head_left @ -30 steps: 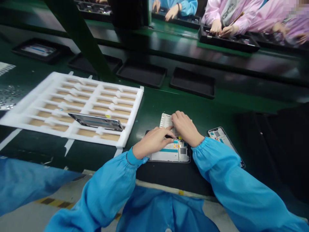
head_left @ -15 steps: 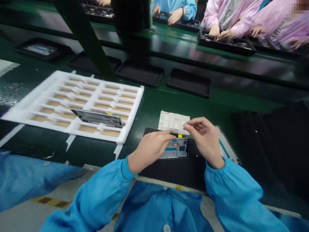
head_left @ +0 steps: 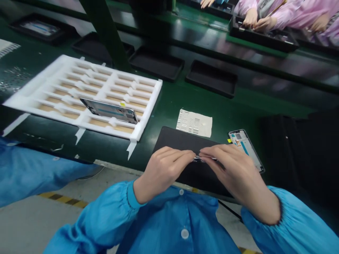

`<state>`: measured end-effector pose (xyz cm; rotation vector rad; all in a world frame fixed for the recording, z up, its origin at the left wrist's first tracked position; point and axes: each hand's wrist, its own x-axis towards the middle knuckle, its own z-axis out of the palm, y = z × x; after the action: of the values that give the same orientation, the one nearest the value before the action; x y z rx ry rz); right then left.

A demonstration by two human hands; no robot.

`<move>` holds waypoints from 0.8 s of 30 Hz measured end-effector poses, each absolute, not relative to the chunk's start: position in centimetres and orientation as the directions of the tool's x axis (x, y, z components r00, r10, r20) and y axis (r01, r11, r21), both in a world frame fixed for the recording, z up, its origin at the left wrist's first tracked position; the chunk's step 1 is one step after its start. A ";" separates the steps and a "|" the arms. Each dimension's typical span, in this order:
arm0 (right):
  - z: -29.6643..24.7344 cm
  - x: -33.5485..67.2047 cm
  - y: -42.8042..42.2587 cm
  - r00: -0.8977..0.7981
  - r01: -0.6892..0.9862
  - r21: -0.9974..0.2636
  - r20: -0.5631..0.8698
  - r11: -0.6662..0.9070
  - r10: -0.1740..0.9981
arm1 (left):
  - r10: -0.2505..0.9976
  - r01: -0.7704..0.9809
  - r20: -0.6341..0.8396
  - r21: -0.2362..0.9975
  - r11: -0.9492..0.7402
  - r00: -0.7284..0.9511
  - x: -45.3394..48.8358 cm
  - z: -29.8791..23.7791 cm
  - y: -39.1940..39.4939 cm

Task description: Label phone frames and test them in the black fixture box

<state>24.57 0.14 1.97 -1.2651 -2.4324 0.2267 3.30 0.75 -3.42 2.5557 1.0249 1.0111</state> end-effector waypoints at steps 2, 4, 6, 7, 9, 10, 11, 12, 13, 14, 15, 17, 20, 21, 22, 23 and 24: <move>2.0 24.3 0.2 -0.540 0.758 -0.284 0.230 0.587 0.809 | 0.661 0.509 0.532 0.424 -0.749 0.530 3.1 -3.5 0.6; 2.0 24.1 0.1 -0.550 0.763 -0.270 0.204 0.587 0.810 | 0.661 0.492 0.535 0.443 -0.749 0.525 3.0 -3.4 0.5; 2.1 23.8 -0.2 -0.564 0.760 -0.268 0.182 0.592 0.806 | 0.668 0.474 0.535 0.470 -0.744 0.517 2.9 -3.3 0.4; 2.1 23.6 -0.3 -0.571 0.757 -0.266 0.174 0.597 0.802 | 0.669 0.466 0.537 0.480 -0.744 0.514 2.8 -3.2 0.4; 2.4 23.2 -0.3 -0.577 0.760 -0.257 0.157 0.597 0.801 | 0.668 0.459 0.541 0.486 -0.744 0.511 2.8 -3.2 0.4; 2.5 22.9 -0.3 -0.577 0.764 -0.248 0.152 0.596 0.802 | 0.667 0.459 0.543 0.484 -0.745 0.510 2.8 -3.2 0.4; 2.7 22.7 -0.3 -0.575 0.769 -0.237 0.150 0.593 0.805 | 0.666 0.460 0.544 0.482 -0.746 0.511 2.7 -3.3 0.4; 2.9 22.5 -0.3 -0.571 0.775 -0.224 0.150 0.591 0.807 | 0.664 0.460 0.544 0.480 -0.747 0.512 2.7 -3.4 0.4; 3.1 22.3 -0.3 -0.571 0.779 -0.215 0.148 0.589 0.808 | 0.662 0.459 0.546 0.478 -0.749 0.512 2.7 -3.4 0.3; 3.3 22.2 -0.3 -0.574 0.778 -0.212 0.143 0.591 0.806 | 0.659 0.457 0.549 0.475 -0.752 0.513 2.7 -3.5 0.3; 3.4 22.2 -0.3 -0.578 0.775 -0.217 0.137 0.594 0.804 | 0.656 0.454 0.554 0.473 -0.755 0.513 2.7 -3.6 0.2; 3.6 22.3 -0.5 -0.583 0.768 -0.243 0.116 0.592 0.804 | 0.650 0.453 0.564 0.467 -0.760 0.509 2.6 -3.8 0.2; 3.7 22.8 -0.7 -0.573 0.773 -0.264 0.102 0.577 0.813 | 0.642 0.449 0.571 0.459 -0.766 0.511 2.5 -3.9 0.1; 3.8 22.8 -0.7 -0.571 0.777 -0.257 0.098 0.575 0.815 | 0.638 0.445 0.575 0.458 -0.770 0.513 2.5 -3.8 0.1; 3.9 22.9 -0.7 -0.573 0.779 -0.243 0.098 0.578 0.813 | 0.634 0.440 0.577 0.458 -0.773 0.514 2.5 -3.8 0.1; 4.0 22.8 -0.6 -0.581 0.778 -0.223 0.100 0.587 0.808 | 0.632 0.437 0.580 0.457 -0.775 0.514 2.5 -3.8 0.1; 4.2 22.7 -0.5 -0.592 0.776 -0.196 0.102 0.599 0.800 | 0.631 0.437 0.584 0.456 -0.775 0.511 2.6 -3.7 0.1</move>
<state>22.67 -0.54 4.21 -1.3164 -2.6455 0.1944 2.55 0.06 -3.71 2.5038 0.9037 1.1212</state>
